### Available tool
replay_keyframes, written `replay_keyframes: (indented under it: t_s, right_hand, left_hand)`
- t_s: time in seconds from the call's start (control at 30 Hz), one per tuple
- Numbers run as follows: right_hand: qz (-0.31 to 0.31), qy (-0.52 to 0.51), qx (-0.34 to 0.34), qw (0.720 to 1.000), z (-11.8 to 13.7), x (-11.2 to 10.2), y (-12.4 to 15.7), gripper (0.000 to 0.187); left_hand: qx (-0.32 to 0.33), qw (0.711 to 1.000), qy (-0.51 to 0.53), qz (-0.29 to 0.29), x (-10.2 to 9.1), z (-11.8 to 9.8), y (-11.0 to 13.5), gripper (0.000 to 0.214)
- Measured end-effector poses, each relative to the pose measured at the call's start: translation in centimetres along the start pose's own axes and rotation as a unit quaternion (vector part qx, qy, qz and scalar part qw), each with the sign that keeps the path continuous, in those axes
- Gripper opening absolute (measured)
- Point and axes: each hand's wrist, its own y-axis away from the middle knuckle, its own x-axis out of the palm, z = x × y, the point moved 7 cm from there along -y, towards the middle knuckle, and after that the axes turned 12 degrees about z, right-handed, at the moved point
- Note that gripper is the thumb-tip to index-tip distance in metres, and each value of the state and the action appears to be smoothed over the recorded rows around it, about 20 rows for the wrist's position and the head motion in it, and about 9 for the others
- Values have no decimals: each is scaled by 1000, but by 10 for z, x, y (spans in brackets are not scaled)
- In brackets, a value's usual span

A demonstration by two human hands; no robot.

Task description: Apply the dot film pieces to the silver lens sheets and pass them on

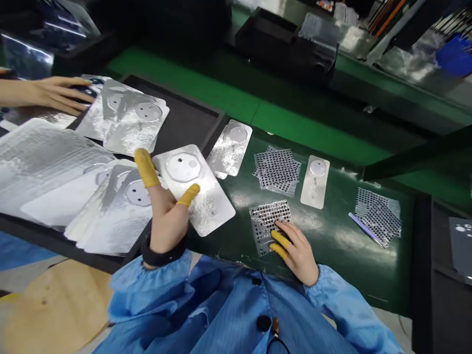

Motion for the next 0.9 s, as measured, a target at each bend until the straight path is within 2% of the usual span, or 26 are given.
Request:
replay_keyframes:
  t_s: [0.07,0.13,0.17,0.27,0.37,0.47,0.57,0.67,0.73,0.9]
  right_hand:
    - [-40,0,-2,999,-5,-1,7,17]
    - [-76,-26,20,997,-11,-1,5,20]
    - [-94,-36,34,994,-13,-2,3,23]
    - [-129,-40,41,990,-8,-7,-5,32]
    - [-95,-20,-18,995,10,-8,-9,34]
    - [-38,-73,-26,996,16,-11,-10,26]
    - [-47,-126,17,991,10,-21,-15,17]
    - [-67,-101,-4,993,11,-27,-24,18]
    - [-56,-71,-38,995,15,-25,-31,16]
    - [-24,20,-85,996,18,-11,-33,17]
  left_hand:
    - [-77,995,61,2,-12,23,19,54]
    - [-157,981,104,55,-4,41,39,31]
    - [-175,974,118,86,4,43,47,26]
    - [-154,955,163,196,40,31,64,32]
    - [-146,916,216,305,80,11,73,37]
    - [-145,906,242,315,97,1,71,36]
    - [-137,908,235,319,101,-3,70,34]
    - [-115,902,233,346,105,-9,73,31]
    - [-97,903,224,353,107,-12,75,27]
    - [-44,928,133,344,108,-7,81,28]
